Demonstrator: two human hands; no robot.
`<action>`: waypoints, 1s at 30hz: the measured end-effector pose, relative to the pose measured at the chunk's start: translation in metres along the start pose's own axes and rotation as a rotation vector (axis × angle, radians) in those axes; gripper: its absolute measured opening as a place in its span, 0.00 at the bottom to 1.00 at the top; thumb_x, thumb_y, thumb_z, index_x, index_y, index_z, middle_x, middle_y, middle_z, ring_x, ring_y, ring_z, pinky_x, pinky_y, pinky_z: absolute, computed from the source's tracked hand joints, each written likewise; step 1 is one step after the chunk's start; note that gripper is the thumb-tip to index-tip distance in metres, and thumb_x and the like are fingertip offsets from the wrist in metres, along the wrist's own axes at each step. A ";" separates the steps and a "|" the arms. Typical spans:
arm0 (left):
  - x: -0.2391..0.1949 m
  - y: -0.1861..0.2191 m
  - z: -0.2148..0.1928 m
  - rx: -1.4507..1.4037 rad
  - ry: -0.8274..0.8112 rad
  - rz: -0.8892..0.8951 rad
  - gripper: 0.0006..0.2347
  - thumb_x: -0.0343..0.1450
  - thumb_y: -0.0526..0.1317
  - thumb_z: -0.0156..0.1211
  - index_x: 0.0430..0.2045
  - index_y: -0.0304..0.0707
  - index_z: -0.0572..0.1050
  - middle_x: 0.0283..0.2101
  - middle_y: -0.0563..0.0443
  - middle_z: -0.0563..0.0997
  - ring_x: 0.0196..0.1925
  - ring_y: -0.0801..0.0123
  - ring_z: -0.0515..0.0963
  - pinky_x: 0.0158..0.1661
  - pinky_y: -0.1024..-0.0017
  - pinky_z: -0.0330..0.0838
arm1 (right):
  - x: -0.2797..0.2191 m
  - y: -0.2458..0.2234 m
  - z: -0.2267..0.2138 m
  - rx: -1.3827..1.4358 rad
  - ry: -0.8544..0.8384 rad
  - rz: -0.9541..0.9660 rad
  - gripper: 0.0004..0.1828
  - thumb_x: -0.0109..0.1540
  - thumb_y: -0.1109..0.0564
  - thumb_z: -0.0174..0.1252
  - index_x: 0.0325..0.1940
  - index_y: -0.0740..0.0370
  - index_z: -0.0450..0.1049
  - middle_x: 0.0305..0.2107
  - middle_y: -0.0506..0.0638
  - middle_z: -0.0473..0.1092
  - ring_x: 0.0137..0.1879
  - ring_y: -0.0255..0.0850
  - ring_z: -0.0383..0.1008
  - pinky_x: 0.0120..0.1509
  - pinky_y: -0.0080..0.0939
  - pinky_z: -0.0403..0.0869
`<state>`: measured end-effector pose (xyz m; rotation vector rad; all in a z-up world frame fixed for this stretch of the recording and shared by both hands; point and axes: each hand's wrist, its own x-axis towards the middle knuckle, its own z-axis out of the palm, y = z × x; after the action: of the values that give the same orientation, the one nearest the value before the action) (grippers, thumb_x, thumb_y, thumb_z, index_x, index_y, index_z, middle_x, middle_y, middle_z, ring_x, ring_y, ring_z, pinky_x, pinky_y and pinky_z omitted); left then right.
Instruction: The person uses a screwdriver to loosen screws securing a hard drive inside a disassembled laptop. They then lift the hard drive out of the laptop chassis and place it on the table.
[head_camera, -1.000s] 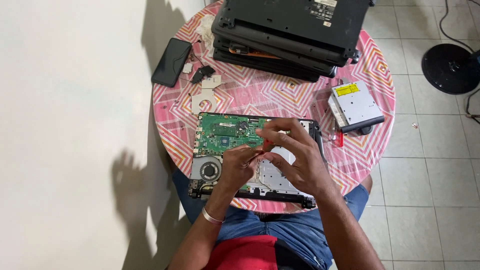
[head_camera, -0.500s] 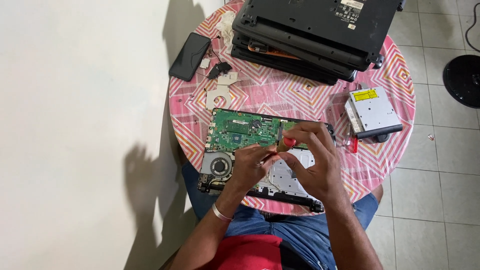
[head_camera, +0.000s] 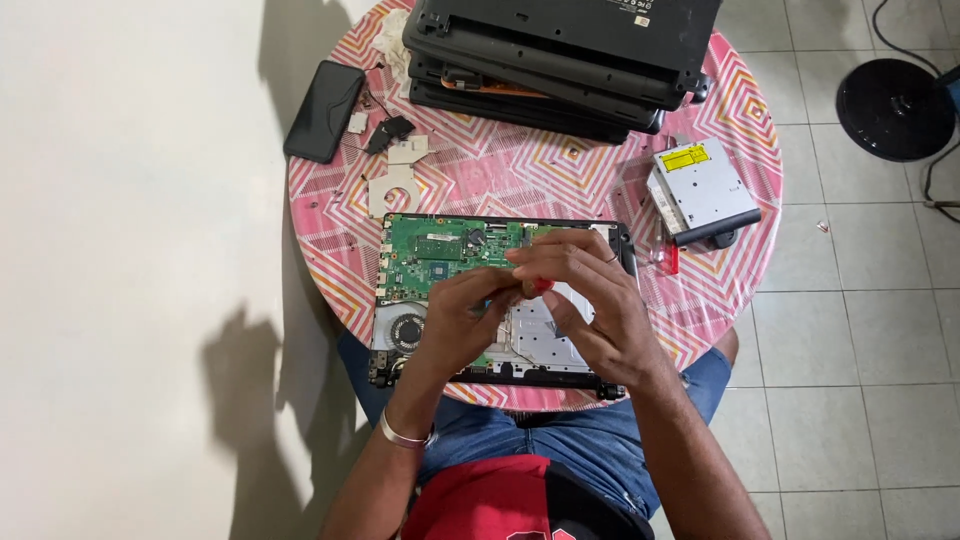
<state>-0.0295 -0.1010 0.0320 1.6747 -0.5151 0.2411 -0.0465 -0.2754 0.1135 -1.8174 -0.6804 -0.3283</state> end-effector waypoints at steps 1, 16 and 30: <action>-0.005 -0.011 0.001 0.001 -0.002 0.000 0.08 0.68 0.25 0.66 0.38 0.35 0.84 0.30 0.41 0.86 0.35 0.44 0.86 0.35 0.58 0.83 | -0.002 0.003 0.002 0.001 0.002 0.001 0.16 0.71 0.57 0.45 0.55 0.60 0.77 0.51 0.59 0.75 0.63 0.64 0.69 0.67 0.68 0.65; -0.009 -0.016 0.009 0.025 0.087 0.026 0.09 0.64 0.27 0.73 0.34 0.33 0.81 0.29 0.42 0.85 0.31 0.50 0.88 0.33 0.60 0.85 | -0.001 0.011 0.007 -0.045 0.010 -0.018 0.15 0.64 0.58 0.62 0.54 0.63 0.75 0.50 0.61 0.73 0.56 0.64 0.74 0.59 0.65 0.71; -0.005 -0.026 0.021 0.264 0.079 0.088 0.09 0.68 0.39 0.73 0.26 0.37 0.77 0.23 0.45 0.75 0.24 0.54 0.80 0.25 0.66 0.78 | -0.011 0.022 0.004 -0.171 0.100 0.018 0.13 0.63 0.60 0.65 0.52 0.57 0.79 0.42 0.54 0.73 0.49 0.56 0.79 0.55 0.55 0.76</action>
<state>-0.0245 -0.1177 0.0034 1.8913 -0.5153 0.4539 -0.0424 -0.2792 0.0891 -1.9539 -0.5805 -0.4746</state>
